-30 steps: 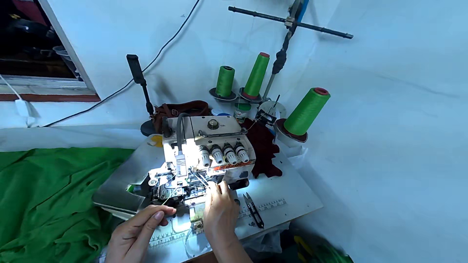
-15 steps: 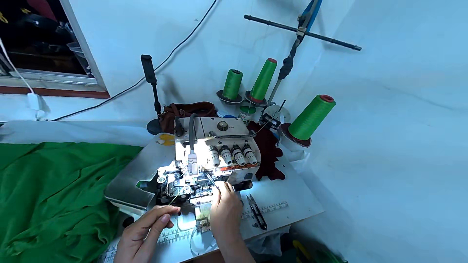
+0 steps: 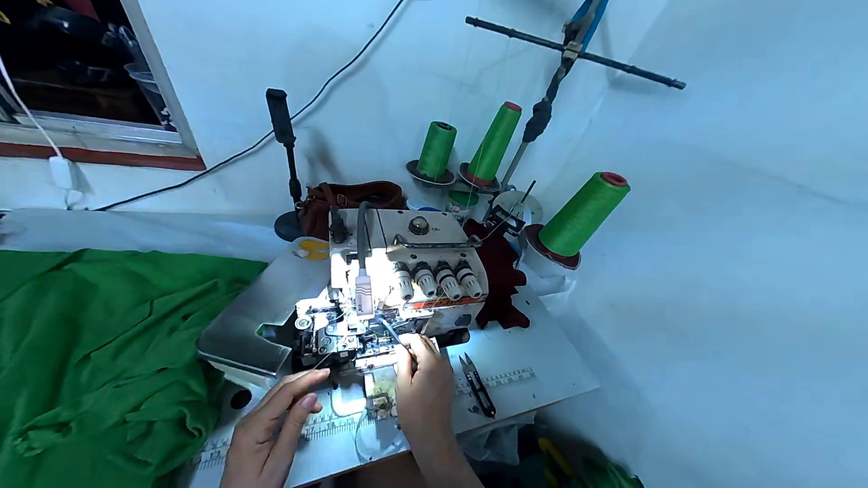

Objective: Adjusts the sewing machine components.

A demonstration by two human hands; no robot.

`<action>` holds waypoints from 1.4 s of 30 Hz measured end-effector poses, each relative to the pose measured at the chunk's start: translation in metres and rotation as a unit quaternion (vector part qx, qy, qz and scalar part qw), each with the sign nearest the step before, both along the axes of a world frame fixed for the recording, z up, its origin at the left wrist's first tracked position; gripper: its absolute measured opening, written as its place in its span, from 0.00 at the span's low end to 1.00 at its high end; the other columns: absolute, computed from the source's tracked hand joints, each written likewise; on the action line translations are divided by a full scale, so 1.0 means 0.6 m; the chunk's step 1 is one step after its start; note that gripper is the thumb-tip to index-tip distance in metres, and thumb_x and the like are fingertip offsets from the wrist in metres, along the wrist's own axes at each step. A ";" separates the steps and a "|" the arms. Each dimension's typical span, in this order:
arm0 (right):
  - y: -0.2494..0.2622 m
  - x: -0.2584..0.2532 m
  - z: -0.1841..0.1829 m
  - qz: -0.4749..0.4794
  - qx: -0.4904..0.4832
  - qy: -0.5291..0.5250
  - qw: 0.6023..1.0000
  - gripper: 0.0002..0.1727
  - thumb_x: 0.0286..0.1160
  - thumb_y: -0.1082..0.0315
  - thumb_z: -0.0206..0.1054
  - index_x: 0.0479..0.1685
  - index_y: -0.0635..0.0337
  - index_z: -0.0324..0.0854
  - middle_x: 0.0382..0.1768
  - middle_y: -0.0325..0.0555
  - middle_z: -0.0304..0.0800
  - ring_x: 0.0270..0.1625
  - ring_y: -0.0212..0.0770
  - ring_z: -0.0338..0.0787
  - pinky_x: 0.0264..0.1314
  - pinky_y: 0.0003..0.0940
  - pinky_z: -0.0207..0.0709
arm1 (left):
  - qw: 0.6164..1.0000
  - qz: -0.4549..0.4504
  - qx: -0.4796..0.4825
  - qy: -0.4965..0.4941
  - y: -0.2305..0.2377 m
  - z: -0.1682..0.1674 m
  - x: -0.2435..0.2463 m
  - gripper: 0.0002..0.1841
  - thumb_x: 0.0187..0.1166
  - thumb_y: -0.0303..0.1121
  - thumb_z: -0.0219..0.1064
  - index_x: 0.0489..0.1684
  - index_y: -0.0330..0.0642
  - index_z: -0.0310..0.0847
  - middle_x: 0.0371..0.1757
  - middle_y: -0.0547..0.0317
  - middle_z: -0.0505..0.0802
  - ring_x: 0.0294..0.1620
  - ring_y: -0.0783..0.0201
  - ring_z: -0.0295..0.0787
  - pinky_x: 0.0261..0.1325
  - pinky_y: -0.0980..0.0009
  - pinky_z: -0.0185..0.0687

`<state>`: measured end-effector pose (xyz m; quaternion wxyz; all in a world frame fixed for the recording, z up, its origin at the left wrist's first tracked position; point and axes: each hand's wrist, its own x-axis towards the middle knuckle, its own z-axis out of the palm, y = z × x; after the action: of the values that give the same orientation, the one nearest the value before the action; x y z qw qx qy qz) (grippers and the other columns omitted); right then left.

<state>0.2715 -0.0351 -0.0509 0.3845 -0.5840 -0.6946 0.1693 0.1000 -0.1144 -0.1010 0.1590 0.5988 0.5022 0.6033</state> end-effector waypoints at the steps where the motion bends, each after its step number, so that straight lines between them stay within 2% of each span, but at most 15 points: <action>1: 0.000 -0.002 0.001 -0.009 0.024 -0.003 1.000 0.12 0.80 0.72 0.62 0.47 0.61 0.93 0.43 0.50 0.95 0.44 0.47 0.94 0.48 0.46 0.86 | 1.000 0.008 0.004 0.011 0.001 -0.006 0.000 0.18 0.90 0.38 0.54 0.60 0.35 0.87 0.58 0.53 0.93 0.46 0.76 0.89 0.51 0.79 0.86; 3: 0.006 -0.010 0.002 -0.036 0.086 -0.030 0.995 0.11 0.77 0.73 0.65 0.48 0.61 0.93 0.43 0.52 0.94 0.43 0.49 0.95 0.45 0.45 0.88 | 0.999 0.026 0.016 0.045 0.003 -0.019 0.000 0.19 0.91 0.40 0.54 0.63 0.37 0.86 0.59 0.51 0.92 0.47 0.75 0.89 0.52 0.79 0.85; 7: 0.013 -0.026 -0.005 -0.057 0.084 -0.117 0.988 0.12 0.74 0.74 0.65 0.49 0.61 0.93 0.46 0.54 0.93 0.43 0.54 0.94 0.40 0.51 0.87 | 0.994 0.045 0.041 0.086 0.002 -0.040 0.004 0.18 0.91 0.41 0.54 0.68 0.45 0.84 0.64 0.50 0.91 0.46 0.72 0.90 0.49 0.77 0.86; 10: 0.012 -0.031 -0.020 -0.056 0.086 -0.122 0.987 0.11 0.73 0.74 0.67 0.46 0.60 0.93 0.43 0.54 0.94 0.39 0.53 0.95 0.37 0.49 0.88 | 0.992 0.048 0.058 0.104 0.002 -0.041 0.003 0.18 0.92 0.43 0.54 0.71 0.49 0.81 0.66 0.52 0.90 0.48 0.73 0.89 0.51 0.78 0.85; 14: 0.016 -0.032 -0.021 -0.054 0.126 -0.103 0.985 0.11 0.76 0.72 0.65 0.47 0.59 0.93 0.41 0.50 0.93 0.39 0.50 0.94 0.35 0.46 0.87 | 0.992 0.047 0.057 0.106 0.006 -0.050 0.000 0.18 0.91 0.44 0.54 0.71 0.52 0.82 0.67 0.56 0.90 0.51 0.74 0.90 0.53 0.78 0.85; 17: 0.024 -0.037 -0.014 -0.053 0.125 -0.122 0.983 0.11 0.78 0.71 0.66 0.50 0.59 0.93 0.44 0.52 0.93 0.39 0.52 0.94 0.35 0.49 0.86 | 0.993 0.041 0.052 0.096 0.008 -0.048 0.000 0.18 0.91 0.43 0.55 0.69 0.50 0.84 0.65 0.55 0.91 0.53 0.73 0.91 0.55 0.77 0.86; 20: 0.029 -0.039 -0.020 -0.061 0.145 -0.156 0.975 0.11 0.75 0.72 0.65 0.46 0.59 0.94 0.41 0.51 0.91 0.35 0.51 0.93 0.29 0.47 0.85 | 0.993 0.042 0.051 0.093 0.009 -0.050 -0.001 0.18 0.91 0.42 0.55 0.69 0.49 0.84 0.65 0.54 0.91 0.54 0.72 0.91 0.56 0.76 0.87; 23: 0.018 -0.037 -0.008 -0.068 0.108 -0.176 0.976 0.11 0.75 0.72 0.65 0.47 0.58 0.94 0.42 0.51 0.93 0.39 0.52 0.94 0.33 0.47 0.85 | 0.994 0.041 0.051 0.089 0.009 -0.053 -0.002 0.18 0.91 0.42 0.55 0.69 0.50 0.84 0.65 0.56 0.91 0.54 0.72 0.91 0.56 0.77 0.87; 26: 0.007 -0.030 0.016 -0.063 0.041 -0.166 0.983 0.13 0.77 0.72 0.64 0.53 0.58 0.92 0.48 0.53 0.93 0.46 0.53 0.94 0.42 0.50 0.86 | 0.994 0.041 0.053 0.086 0.009 -0.053 -0.001 0.18 0.91 0.42 0.56 0.69 0.51 0.84 0.65 0.57 0.91 0.55 0.73 0.91 0.56 0.77 0.87; 29: 0.006 -0.031 0.012 -0.079 0.086 -0.168 0.979 0.13 0.76 0.71 0.66 0.53 0.61 0.92 0.48 0.56 0.94 0.44 0.54 0.95 0.40 0.50 0.86 | 0.994 0.042 0.050 0.086 0.009 -0.052 -0.001 0.18 0.90 0.42 0.55 0.69 0.49 0.84 0.64 0.55 0.92 0.53 0.73 0.91 0.55 0.78 0.86; 34: 0.011 -0.038 0.014 -0.082 0.080 -0.168 0.979 0.15 0.78 0.70 0.64 0.59 0.61 0.90 0.50 0.57 0.93 0.42 0.54 0.95 0.36 0.49 0.86 | 0.994 0.041 0.051 0.082 0.009 -0.053 -0.001 0.18 0.91 0.43 0.55 0.69 0.49 0.84 0.64 0.56 0.91 0.50 0.74 0.91 0.53 0.79 0.86; 36: 0.015 -0.035 0.006 -0.075 0.075 -0.166 0.980 0.14 0.78 0.70 0.64 0.56 0.58 0.91 0.49 0.54 0.93 0.41 0.52 0.94 0.35 0.48 0.86 | 0.995 0.041 0.051 0.078 0.009 -0.054 -0.001 0.18 0.91 0.42 0.55 0.69 0.48 0.84 0.64 0.55 0.91 0.49 0.73 0.91 0.52 0.78 0.87; 39: 0.015 -0.032 -0.004 -0.066 0.088 -0.144 0.983 0.11 0.75 0.73 0.66 0.48 0.60 0.93 0.43 0.52 0.93 0.37 0.52 0.94 0.33 0.49 0.85 | 0.995 0.039 0.050 0.074 0.010 -0.053 -0.002 0.18 0.90 0.42 0.56 0.69 0.49 0.84 0.64 0.56 0.91 0.49 0.74 0.91 0.52 0.79 0.87; 42: 0.012 -0.035 0.000 -0.067 0.107 -0.132 0.983 0.12 0.77 0.72 0.65 0.52 0.62 0.91 0.45 0.55 0.93 0.39 0.53 0.94 0.35 0.50 0.86 | 0.995 0.037 0.052 0.075 0.010 -0.055 -0.003 0.18 0.90 0.42 0.55 0.69 0.48 0.84 0.64 0.55 0.91 0.49 0.73 0.91 0.52 0.79 0.87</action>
<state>0.2504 -0.0276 -0.0511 0.3598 -0.6023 -0.7125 -0.0110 0.0983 -0.1084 -0.1338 0.0674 0.6308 0.5027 0.5872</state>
